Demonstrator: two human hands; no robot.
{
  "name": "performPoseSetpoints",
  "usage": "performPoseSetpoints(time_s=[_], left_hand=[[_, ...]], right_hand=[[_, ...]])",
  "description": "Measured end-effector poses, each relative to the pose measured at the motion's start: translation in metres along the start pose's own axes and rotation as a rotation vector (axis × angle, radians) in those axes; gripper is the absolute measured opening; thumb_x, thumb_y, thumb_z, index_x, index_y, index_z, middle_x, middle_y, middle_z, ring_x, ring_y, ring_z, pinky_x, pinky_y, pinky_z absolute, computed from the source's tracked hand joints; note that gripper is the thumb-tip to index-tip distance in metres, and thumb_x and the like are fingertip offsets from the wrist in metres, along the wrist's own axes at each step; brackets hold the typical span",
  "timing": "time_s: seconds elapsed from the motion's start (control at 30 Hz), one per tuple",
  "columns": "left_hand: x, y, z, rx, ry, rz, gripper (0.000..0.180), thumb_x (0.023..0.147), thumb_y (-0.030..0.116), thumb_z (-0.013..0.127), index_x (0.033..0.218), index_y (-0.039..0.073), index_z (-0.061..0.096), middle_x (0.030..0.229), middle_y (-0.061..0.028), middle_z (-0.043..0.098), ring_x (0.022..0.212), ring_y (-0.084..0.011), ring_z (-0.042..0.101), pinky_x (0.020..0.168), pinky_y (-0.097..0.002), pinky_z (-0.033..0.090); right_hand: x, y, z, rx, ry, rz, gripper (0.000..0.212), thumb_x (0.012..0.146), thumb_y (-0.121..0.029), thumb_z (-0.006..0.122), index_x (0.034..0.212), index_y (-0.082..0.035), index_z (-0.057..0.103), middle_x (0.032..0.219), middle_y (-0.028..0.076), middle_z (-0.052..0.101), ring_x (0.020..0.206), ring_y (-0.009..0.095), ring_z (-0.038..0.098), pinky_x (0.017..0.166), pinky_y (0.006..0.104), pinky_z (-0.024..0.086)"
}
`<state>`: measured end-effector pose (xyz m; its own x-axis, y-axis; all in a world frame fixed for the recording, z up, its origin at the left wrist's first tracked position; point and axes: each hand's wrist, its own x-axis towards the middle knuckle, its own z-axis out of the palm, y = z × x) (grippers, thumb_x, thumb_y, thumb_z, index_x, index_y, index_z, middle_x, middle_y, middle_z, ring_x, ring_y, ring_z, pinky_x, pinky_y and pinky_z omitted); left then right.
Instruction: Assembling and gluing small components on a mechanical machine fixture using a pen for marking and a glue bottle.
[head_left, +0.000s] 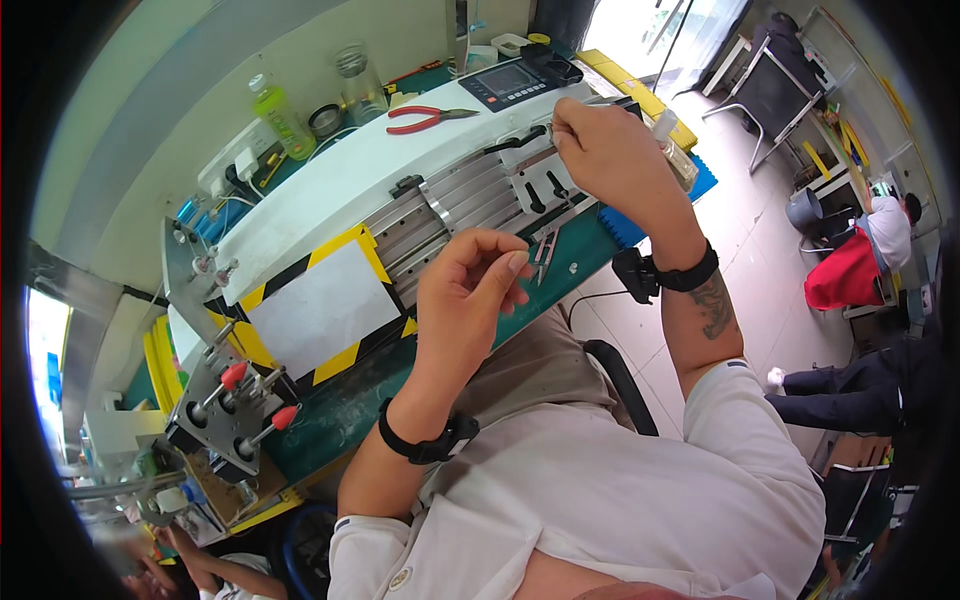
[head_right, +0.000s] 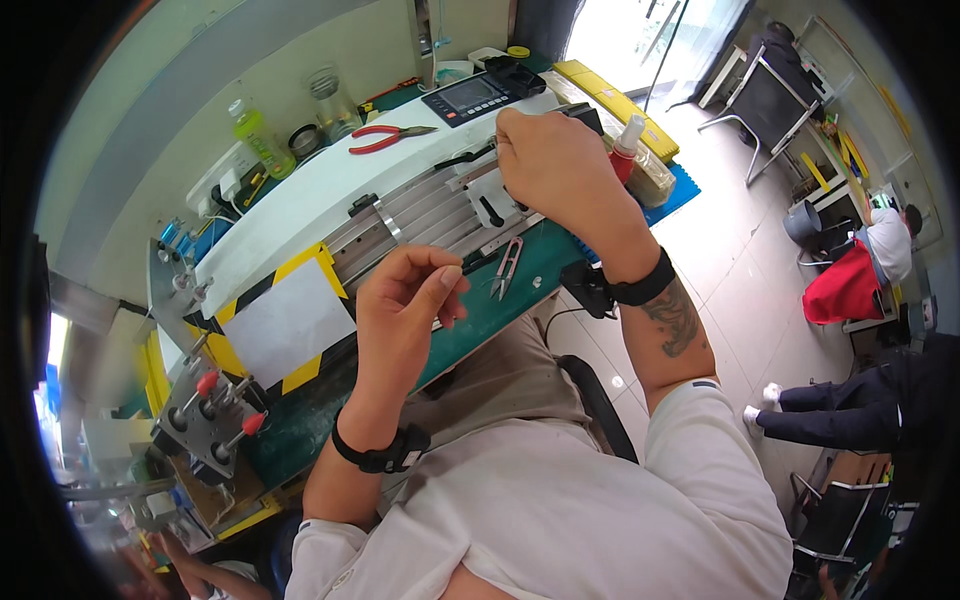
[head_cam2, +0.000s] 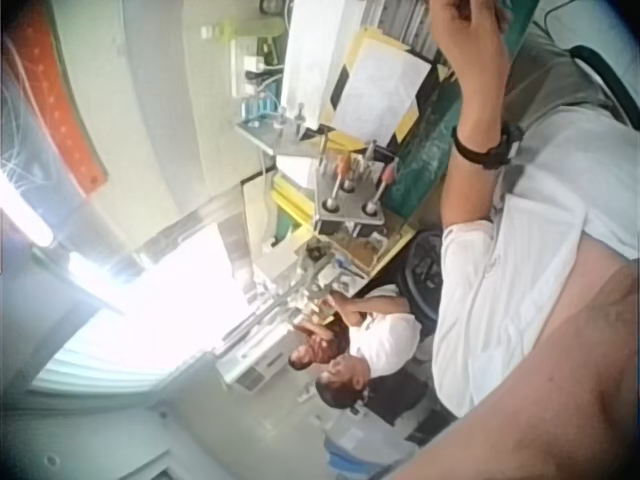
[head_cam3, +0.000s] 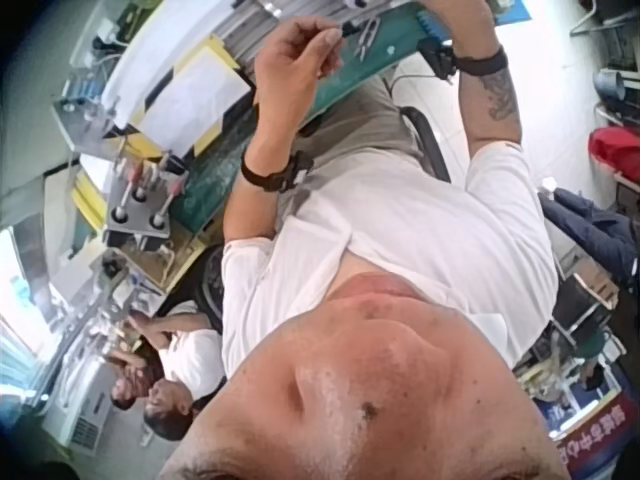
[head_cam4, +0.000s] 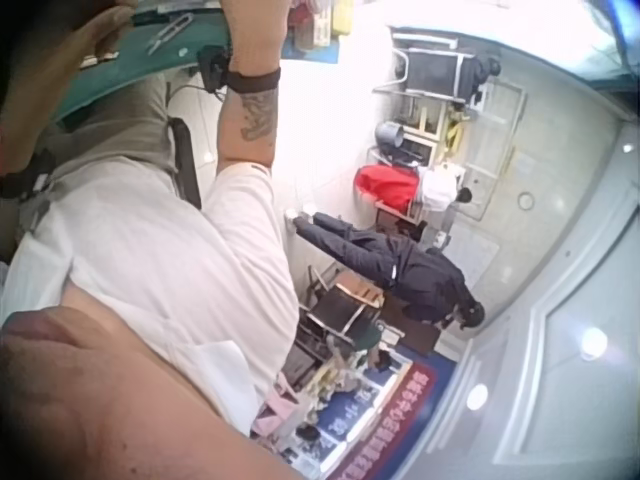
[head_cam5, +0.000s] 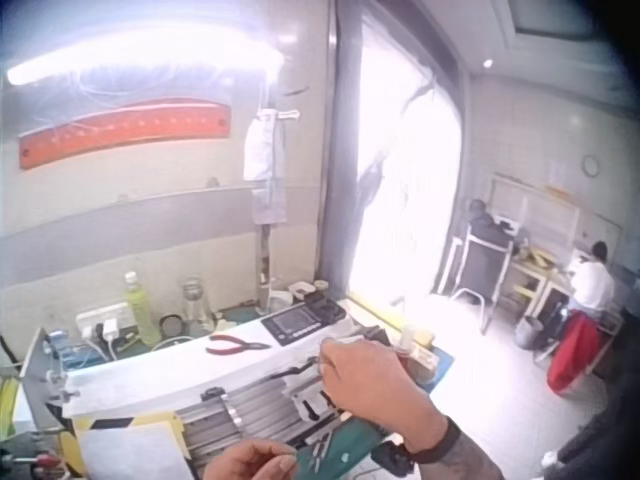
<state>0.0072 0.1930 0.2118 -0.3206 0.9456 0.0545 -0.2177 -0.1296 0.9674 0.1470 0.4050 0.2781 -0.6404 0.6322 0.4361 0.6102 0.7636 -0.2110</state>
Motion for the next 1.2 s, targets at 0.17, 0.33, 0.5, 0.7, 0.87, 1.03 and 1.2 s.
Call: performPoseSetpoints(time_s=[0.17, 0.33, 0.5, 0.7, 0.87, 1.03, 1.2], left_hand=[[0.026, 0.009, -0.001, 0.06, 0.021, -0.037, 0.027, 0.111, 0.004, 0.071, 0.137, -0.005, 0.072, 0.107, -0.0126, 0.082, 0.086, -0.014, 0.076, 0.077, -0.0268, 0.062], [0.063, 0.015, -0.001, 0.18, -0.04, -0.077, 0.037, 0.11, 0.0, 0.069, 0.147, -0.007, 0.066, 0.109, -0.0155, 0.083, 0.087, -0.0156, 0.078, 0.081, -0.0279, 0.065], [0.096, 0.015, 0.01, 0.179, -0.019, -0.051, 0.046, 0.11, 0.0, 0.069, 0.154, -0.008, 0.058, 0.109, -0.0174, 0.083, 0.086, -0.0165, 0.079, 0.078, -0.0285, 0.066], [0.074, 0.023, -0.001, 0.046, 0.016, -0.072, 0.051, 0.108, 0.006, 0.074, 0.155, -0.006, 0.059, 0.109, -0.0153, 0.083, 0.086, -0.0133, 0.076, 0.078, -0.027, 0.063], [-0.005, 0.051, -0.041, -0.149, -0.313, -0.412, 0.047, 0.105, 0.01, 0.079, 0.148, -0.007, 0.07, 0.1, -0.0094, 0.081, 0.08, -0.0085, 0.07, 0.075, -0.0238, 0.056], [-0.111, 0.04, -0.09, -0.459, -0.372, -0.111, 0.031, 0.101, 0.012, 0.083, 0.127, -0.006, 0.082, 0.091, -0.0072, 0.079, 0.078, -0.0136, 0.068, 0.068, -0.0262, 0.048], [-0.178, 0.003, -0.112, -0.943, 0.185, 0.38, 0.069, 0.104, 0.014, 0.072, 0.17, 0.009, 0.053, 0.164, -0.011, 0.063, 0.074, -0.0101, 0.055, 0.063, -0.0252, 0.047]], right_hand=[[-0.03, -0.003, -0.002, 0.17, -0.015, 0.086, 0.017, 0.106, -0.019, 0.06, 0.105, -0.004, 0.069, 0.087, 0.023, 0.076, 0.083, 0.047, 0.076, 0.077, 0.0563, 0.059], [-0.068, -0.022, -0.008, 0.503, 0.036, 0.164, 0.009, 0.104, -0.01, 0.065, 0.106, -0.001, 0.065, 0.08, 0.021, 0.07, 0.074, 0.043, 0.073, 0.07, 0.0474, 0.055], [-0.086, -0.024, -0.009, 0.625, 0.059, 0.222, 0.008, 0.108, -0.008, 0.064, 0.105, -0.001, 0.062, 0.072, 0.005, 0.052, 0.067, 0.012, 0.047, 0.063, 0.033, 0.039], [-0.105, -0.024, -0.016, 0.687, 0.035, 0.209, 0.007, 0.107, -0.007, 0.066, 0.107, 0.0, 0.065, 0.074, 0.01, 0.062, 0.063, 0.018, 0.055, 0.063, 0.0342, 0.046], [-0.11, -0.039, -0.011, 0.844, -0.009, 0.145, 0.007, 0.109, -0.007, 0.066, 0.106, 0.0, 0.064, 0.075, 0.004, 0.06, 0.065, 0.009, 0.05, 0.061, 0.0301, 0.041], [-0.11, -0.057, -0.003, 0.854, -0.097, 0.105, 0.006, 0.109, -0.006, 0.065, 0.104, -0.001, 0.065, 0.076, 0.0, 0.057, 0.067, 0.006, 0.047, 0.06, 0.0276, 0.037], [-0.096, -0.124, 0.012, 0.598, 0.074, -0.054, 0.005, 0.101, -0.003, 0.069, 0.106, -0.003, 0.069, 0.095, 0.01, 0.069, 0.082, 0.023, 0.064, 0.076, 0.0355, 0.052]])
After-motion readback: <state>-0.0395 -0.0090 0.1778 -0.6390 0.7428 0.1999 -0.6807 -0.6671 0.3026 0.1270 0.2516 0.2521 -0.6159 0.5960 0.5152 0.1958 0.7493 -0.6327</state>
